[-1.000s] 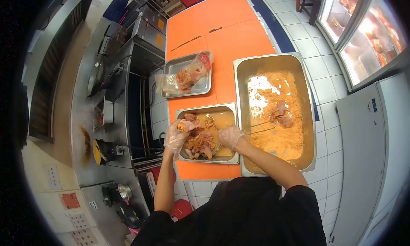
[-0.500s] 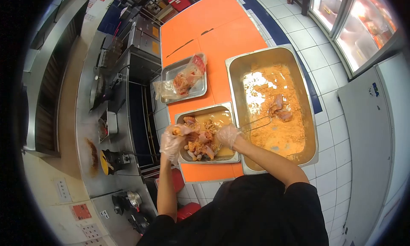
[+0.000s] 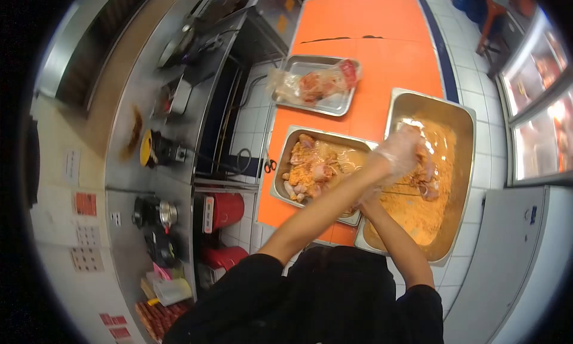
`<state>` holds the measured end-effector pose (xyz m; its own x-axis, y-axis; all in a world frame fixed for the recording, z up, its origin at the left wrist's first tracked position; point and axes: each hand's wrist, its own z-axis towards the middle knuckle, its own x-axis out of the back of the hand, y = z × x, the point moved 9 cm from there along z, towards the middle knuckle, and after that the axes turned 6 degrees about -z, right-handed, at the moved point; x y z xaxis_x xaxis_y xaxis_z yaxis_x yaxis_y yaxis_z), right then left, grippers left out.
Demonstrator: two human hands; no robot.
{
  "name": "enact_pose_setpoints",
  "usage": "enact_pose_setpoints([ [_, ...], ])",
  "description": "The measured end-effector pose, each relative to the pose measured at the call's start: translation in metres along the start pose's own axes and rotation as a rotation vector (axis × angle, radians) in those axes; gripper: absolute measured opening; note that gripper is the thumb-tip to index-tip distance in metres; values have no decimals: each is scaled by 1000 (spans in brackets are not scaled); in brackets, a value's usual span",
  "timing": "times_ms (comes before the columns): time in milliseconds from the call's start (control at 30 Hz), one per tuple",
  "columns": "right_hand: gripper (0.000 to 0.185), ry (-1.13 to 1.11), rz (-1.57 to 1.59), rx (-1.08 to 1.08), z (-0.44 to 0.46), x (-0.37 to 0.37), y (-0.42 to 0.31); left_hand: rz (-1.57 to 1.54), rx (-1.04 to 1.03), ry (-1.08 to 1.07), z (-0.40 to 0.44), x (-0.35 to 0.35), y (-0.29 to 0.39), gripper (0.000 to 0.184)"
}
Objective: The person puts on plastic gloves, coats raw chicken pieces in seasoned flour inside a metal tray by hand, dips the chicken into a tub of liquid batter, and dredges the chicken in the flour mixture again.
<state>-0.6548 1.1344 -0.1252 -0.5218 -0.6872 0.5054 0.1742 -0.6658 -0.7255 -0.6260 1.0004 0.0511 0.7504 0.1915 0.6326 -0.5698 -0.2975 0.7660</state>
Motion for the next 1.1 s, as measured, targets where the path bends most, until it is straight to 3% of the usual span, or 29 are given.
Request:
enact_pose_setpoints([
  [33, 23, -4, 132, -65, -1, -1, 8, 8, 91, -58, 3, -14, -12, 29],
  [67, 23, -283, -119, -126, -5, -20, 16, 3, 102, -38, -5, -14, -18, 29],
  [133, 22, -502, -173, -276, -14, -49, 33, -17, 107, 73, -20, -5, -18, 28],
  [167, 22, -616, -210, -344, -22, -63, 43, -28, 151, 52, -30, 2, -27, 37],
  [200, 19, -116, -205, -377, 2, -32, 6, -37, 194, 21, -49, 23, -33, 47],
  [267, 18, -114, -340, -113, 28, 7, -22, 66, 200, 53, -77, 41, -93, 52],
  [300, 17, -99, -409, 17, 40, 26, -36, 96, 315, 104, -108, 66, -101, 58],
  [367, 18, -520, -726, -61, 34, -7, -24, 272, 584, 51, -151, 77, -163, 59],
  [400, 22, -403, -719, 5, 36, -4, -29, 278, 586, 46, -162, 74, -179, 59],
  [467, 22, -406, -738, 21, 35, -8, -29, 446, 585, -142, -185, 56, -208, 64],
  [567, 21, -424, -767, 38, 38, -6, -31, 515, 693, -190, -177, 43, -231, 68],
  [700, 19, -448, -729, 53, 43, 4, -43, 617, 653, -324, -168, 43, -239, 66],
  [767, 19, -465, -732, 52, 42, 2, -42, 416, 752, -66, -165, 56, -244, 57],
  [867, 18, -434, -734, 49, 41, 1, -37, 302, 846, -15, -167, 61, -247, 47],
  [1100, 19, -428, -705, -7, 38, -3, -30, 226, 826, -47, -172, 63, -279, 54],
])
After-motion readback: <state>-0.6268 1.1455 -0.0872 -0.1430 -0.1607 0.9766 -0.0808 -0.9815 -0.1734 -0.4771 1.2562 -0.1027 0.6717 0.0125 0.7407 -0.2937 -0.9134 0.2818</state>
